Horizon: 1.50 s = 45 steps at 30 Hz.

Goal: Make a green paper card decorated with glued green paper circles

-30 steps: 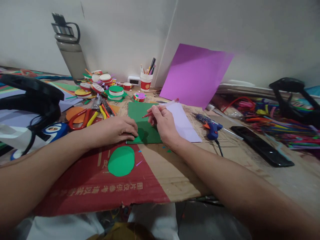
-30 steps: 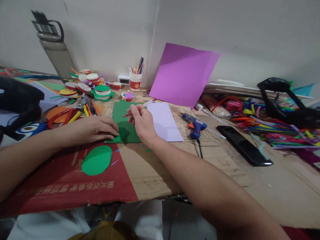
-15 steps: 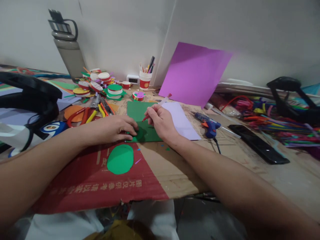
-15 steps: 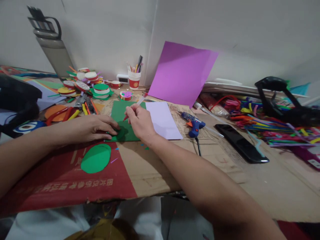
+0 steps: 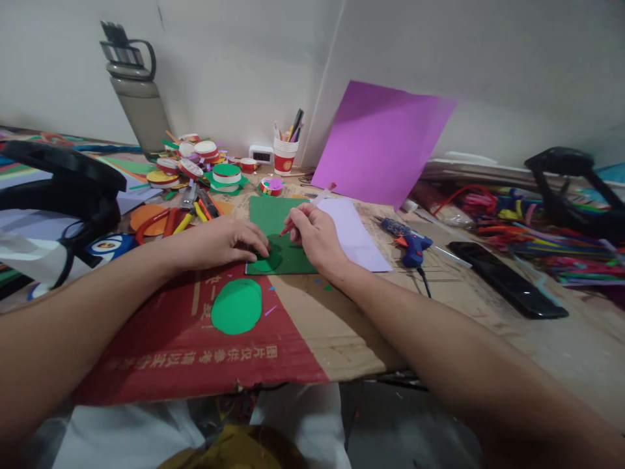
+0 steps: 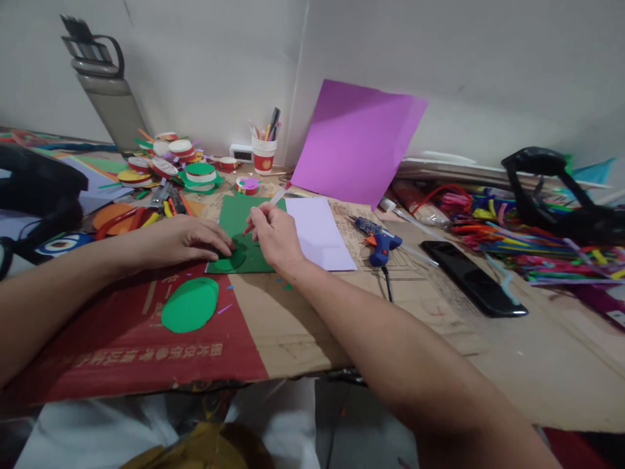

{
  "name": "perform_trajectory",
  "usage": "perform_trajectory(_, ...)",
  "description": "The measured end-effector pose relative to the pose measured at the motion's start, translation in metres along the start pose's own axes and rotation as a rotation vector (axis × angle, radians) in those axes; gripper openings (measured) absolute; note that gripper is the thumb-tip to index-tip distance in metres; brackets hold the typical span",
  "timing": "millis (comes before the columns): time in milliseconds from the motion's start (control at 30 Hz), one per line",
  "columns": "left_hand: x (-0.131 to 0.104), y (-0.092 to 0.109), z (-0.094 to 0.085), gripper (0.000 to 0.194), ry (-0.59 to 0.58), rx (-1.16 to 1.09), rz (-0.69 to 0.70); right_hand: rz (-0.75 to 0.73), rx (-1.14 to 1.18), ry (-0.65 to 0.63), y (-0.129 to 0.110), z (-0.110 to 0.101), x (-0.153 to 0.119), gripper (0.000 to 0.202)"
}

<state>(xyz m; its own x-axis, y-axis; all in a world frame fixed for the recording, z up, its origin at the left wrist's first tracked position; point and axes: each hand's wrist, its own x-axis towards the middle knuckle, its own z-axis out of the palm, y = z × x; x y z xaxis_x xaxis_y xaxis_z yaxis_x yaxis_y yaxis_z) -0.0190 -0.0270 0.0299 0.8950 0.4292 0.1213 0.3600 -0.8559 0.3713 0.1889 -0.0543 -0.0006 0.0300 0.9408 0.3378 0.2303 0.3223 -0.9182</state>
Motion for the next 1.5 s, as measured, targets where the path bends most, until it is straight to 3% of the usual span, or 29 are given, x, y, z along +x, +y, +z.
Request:
perform_trajectory(733,0.000,0.004,-0.003,0.018,-0.057,0.016,-0.020,0.023,-0.008,-0.019,0.001,-0.001,-0.001,0.023)
perform_trajectory(1000,0.003,0.010,0.007,0.012,0.069,-0.005,-0.018,0.007,-0.026,0.002,-0.003,-0.002,-0.001,0.023)
perform_trajectory(1200,0.003,0.008,0.018,0.017,0.173,-0.005,0.006,-0.057,-0.225,-0.033,-0.009,-0.004,-0.004,0.028)
perform_trajectory(1500,0.000,0.009,0.023,0.022,0.218,0.031,0.047,-0.078,-0.295,-0.104,-0.008,-0.011,-0.008,0.033)
